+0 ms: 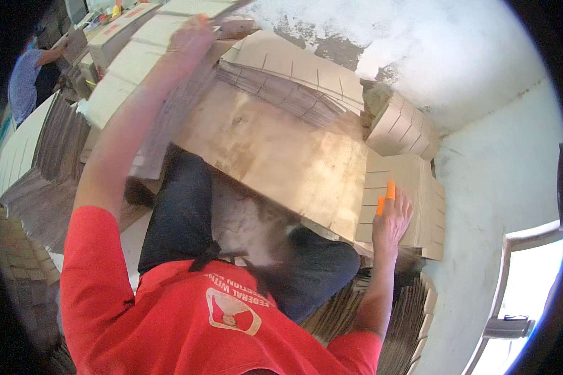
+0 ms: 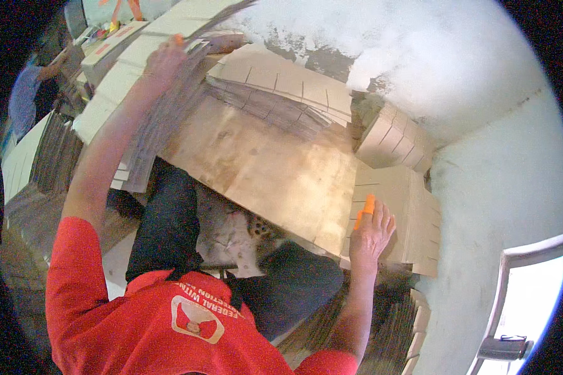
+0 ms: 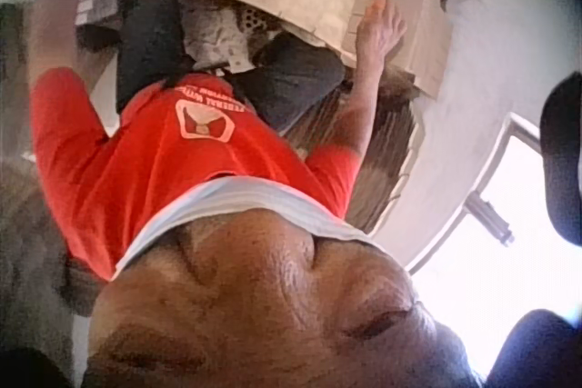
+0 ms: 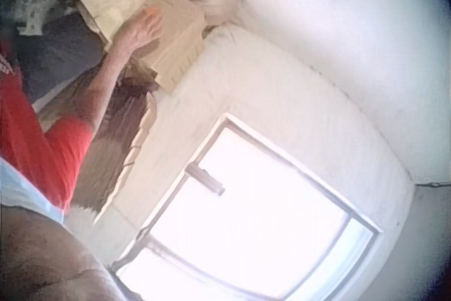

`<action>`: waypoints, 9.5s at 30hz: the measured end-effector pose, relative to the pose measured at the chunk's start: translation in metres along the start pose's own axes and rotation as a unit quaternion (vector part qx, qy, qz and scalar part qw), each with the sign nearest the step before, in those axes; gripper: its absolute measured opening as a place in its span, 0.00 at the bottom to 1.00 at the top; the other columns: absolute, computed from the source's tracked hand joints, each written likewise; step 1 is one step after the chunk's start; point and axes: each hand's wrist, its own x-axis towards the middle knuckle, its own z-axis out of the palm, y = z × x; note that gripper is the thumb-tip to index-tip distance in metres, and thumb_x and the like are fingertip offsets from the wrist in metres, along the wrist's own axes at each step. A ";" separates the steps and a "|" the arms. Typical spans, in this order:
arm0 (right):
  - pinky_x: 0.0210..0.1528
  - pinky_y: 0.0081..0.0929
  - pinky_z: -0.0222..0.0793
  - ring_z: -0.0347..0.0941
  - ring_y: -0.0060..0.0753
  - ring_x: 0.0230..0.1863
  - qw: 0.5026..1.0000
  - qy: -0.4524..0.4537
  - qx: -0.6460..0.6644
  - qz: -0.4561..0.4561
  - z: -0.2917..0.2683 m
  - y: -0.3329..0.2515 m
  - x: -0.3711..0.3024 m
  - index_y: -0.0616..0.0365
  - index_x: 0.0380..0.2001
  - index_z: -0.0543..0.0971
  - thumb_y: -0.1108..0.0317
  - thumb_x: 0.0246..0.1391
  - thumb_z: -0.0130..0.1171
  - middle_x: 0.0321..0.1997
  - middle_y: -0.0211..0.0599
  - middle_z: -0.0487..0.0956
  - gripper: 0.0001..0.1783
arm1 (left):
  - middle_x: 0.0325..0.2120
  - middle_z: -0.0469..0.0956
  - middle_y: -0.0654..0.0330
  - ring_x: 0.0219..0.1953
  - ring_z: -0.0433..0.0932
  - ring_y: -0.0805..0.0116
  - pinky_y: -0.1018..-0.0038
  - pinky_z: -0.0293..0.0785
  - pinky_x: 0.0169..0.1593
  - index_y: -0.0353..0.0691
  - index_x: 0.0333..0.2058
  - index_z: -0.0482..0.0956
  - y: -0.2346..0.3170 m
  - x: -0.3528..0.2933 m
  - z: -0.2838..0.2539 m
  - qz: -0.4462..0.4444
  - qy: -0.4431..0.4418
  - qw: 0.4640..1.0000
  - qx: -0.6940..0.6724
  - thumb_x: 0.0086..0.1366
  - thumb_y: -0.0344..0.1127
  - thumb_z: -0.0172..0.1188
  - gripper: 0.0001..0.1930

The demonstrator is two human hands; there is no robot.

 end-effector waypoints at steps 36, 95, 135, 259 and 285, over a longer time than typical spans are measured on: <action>0.40 0.34 0.74 0.79 0.42 0.38 0.893 0.035 0.097 0.438 0.081 0.171 -0.024 0.59 0.39 0.80 0.71 0.47 0.63 0.33 0.45 0.82 0.13 | 0.34 0.81 0.49 0.36 0.80 0.48 0.56 0.74 0.38 0.41 0.43 0.79 0.084 -0.157 0.038 0.151 -0.270 0.939 -0.152 0.62 0.47 0.58 0.17; 0.07 0.16 0.50 0.60 0.17 0.13 0.447 -0.027 0.703 0.552 0.129 -0.021 0.079 0.61 0.43 0.67 0.80 0.56 0.47 0.33 0.38 0.74 0.11 | 0.57 0.67 0.53 0.51 0.73 0.58 0.65 0.77 0.46 0.37 0.51 0.72 0.249 0.059 0.215 0.376 0.097 0.919 -0.062 0.56 0.31 0.56 0.22; 0.07 0.20 0.48 0.54 0.16 0.09 0.549 0.070 0.629 0.546 0.170 -0.045 0.066 0.69 0.34 0.72 0.86 0.53 0.39 0.28 0.42 0.75 0.11 | 0.45 0.75 0.56 0.45 0.74 0.58 0.64 0.74 0.46 0.37 0.51 0.73 0.260 -0.023 0.120 0.308 0.023 0.909 -0.281 0.52 0.56 0.65 0.34; 0.12 0.25 0.60 0.67 0.21 0.14 0.694 0.089 0.560 0.443 0.129 -0.008 0.075 0.68 0.20 0.76 0.90 0.34 0.48 0.16 0.37 0.74 0.10 | 0.30 0.76 0.53 0.38 0.74 0.60 0.70 0.76 0.32 0.32 0.36 0.79 0.336 -0.116 0.026 0.401 -0.014 0.823 -0.403 0.50 0.37 0.63 0.17; 0.09 0.18 0.54 0.62 0.19 0.09 0.714 0.058 0.529 0.454 0.129 -0.009 0.074 0.71 0.27 0.77 0.90 0.42 0.39 0.14 0.35 0.72 0.16 | 0.52 0.73 0.53 0.51 0.74 0.56 0.66 0.76 0.49 0.39 0.50 0.75 0.279 0.058 0.226 0.259 -0.065 0.938 -0.221 0.58 0.29 0.56 0.19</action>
